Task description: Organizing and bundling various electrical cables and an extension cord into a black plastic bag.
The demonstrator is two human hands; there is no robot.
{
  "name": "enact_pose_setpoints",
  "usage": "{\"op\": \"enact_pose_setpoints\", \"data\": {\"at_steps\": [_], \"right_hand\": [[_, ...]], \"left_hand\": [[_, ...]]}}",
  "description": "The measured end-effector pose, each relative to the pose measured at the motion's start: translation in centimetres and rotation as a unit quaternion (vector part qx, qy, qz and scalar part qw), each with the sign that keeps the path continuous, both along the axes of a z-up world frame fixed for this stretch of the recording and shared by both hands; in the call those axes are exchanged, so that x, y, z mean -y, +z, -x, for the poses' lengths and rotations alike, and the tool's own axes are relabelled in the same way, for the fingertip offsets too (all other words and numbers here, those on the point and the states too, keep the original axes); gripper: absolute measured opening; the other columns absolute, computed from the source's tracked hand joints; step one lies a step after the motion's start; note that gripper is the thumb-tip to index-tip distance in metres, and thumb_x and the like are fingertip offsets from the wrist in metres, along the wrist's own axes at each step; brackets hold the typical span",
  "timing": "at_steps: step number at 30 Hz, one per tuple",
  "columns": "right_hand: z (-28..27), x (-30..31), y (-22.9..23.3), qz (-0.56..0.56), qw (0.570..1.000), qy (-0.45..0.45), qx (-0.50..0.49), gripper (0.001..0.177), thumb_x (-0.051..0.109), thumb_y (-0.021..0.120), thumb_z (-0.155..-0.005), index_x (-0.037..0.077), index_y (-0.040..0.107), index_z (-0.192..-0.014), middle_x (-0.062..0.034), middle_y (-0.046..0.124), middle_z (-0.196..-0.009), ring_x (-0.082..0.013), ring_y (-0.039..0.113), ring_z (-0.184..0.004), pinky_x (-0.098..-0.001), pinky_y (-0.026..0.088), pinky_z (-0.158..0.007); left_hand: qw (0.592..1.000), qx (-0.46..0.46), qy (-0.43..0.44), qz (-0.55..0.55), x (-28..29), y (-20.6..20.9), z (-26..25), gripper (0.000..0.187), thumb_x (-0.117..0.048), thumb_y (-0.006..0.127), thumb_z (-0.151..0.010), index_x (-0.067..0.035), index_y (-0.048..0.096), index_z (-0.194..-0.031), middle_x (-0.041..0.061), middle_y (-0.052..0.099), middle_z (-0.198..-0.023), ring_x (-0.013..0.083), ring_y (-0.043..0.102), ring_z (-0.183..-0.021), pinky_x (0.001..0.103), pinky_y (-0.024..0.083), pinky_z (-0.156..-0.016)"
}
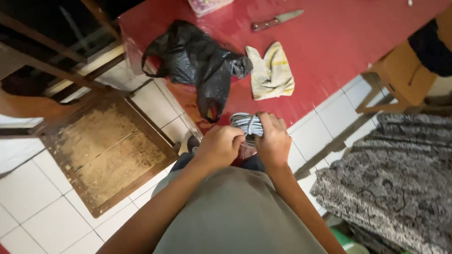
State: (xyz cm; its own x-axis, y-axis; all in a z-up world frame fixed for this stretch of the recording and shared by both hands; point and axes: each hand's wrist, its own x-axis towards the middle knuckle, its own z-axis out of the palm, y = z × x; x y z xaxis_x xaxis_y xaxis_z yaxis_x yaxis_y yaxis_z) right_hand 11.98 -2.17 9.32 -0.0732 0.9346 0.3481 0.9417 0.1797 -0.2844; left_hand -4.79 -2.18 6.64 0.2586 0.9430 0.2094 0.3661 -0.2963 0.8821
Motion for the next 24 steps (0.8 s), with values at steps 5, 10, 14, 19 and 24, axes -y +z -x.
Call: {"op": "enact_pose_setpoints", "data": {"at_steps": [5, 10, 14, 19, 24], "right_hand": [[-0.5, -3.1, -1.1, 0.013, 1.0, 0.022, -0.001, 0.037, 0.0, 0.07, -0.067, 0.011, 0.061, -0.101, -0.0104, 0.068, -0.099, -0.04, 0.063, -0.095, -0.0522, 0.052, -0.076], [-1.5, -4.8, -2.2, 0.125, 0.992, 0.029, 0.01, 0.039, 0.005, 0.075, -0.067, 0.013, 0.064, -0.104, -0.0123, 0.071, -0.099, -0.0397, 0.067, -0.096, -0.0538, 0.051, -0.076], [-2.4, -5.4, -2.9, 0.274, 0.938, 0.183, -0.107, 0.061, 0.006, 0.074, -0.073, 0.017, 0.061, -0.133, -0.0158, 0.072, -0.114, -0.0361, 0.069, -0.103, -0.0463, 0.054, -0.088], [-2.3, -6.0, -1.7, 0.359, 0.82, 0.309, -0.322, 0.07, 0.02, 0.085, -0.074, 0.007, 0.058, -0.137, -0.0152, 0.072, -0.124, -0.0288, 0.069, -0.116, -0.0366, 0.053, -0.099], [-0.3, -6.6, -3.1, 0.375, 0.893, 0.137, -0.206, 0.058, 0.025, 0.085, -0.079, 0.006, 0.063, -0.129, -0.0106, 0.071, -0.118, -0.0201, 0.067, -0.113, -0.0369, 0.051, -0.099]], "left_hand": [[0.994, -0.104, 0.023, 0.011, -0.3, 1.6, -0.2, 0.015, -0.018, 0.064, -0.089, -0.008, 0.075, -0.085, 0.018, 0.073, -0.087, 0.0416, 0.067, -0.088, 0.055, 0.051, -0.078], [0.991, -0.104, 0.074, 0.046, -1.5, 0.9, -1.1, 0.014, -0.018, 0.064, -0.087, -0.01, 0.075, -0.086, 0.018, 0.072, -0.087, 0.0406, 0.067, -0.089, 0.054, 0.052, -0.079], [0.963, -0.26, 0.055, 0.031, -2.9, 1.1, 0.2, 0.012, -0.017, 0.066, -0.085, -0.012, 0.074, -0.093, 0.013, 0.073, -0.091, 0.0343, 0.07, -0.09, 0.049, 0.054, -0.079], [0.985, -0.145, 0.035, -0.089, -3.1, 3.2, 1.4, 0.018, -0.01, 0.066, -0.082, -0.011, 0.07, -0.1, 0.006, 0.072, -0.097, 0.0301, 0.07, -0.091, 0.042, 0.055, -0.076], [0.993, -0.017, -0.054, -0.105, -5.8, 2.6, 1.9, 0.017, 0.001, 0.062, -0.083, -0.006, 0.068, -0.097, 0.009, 0.068, -0.097, 0.03, 0.069, -0.092, 0.039, 0.055, -0.078]]}}
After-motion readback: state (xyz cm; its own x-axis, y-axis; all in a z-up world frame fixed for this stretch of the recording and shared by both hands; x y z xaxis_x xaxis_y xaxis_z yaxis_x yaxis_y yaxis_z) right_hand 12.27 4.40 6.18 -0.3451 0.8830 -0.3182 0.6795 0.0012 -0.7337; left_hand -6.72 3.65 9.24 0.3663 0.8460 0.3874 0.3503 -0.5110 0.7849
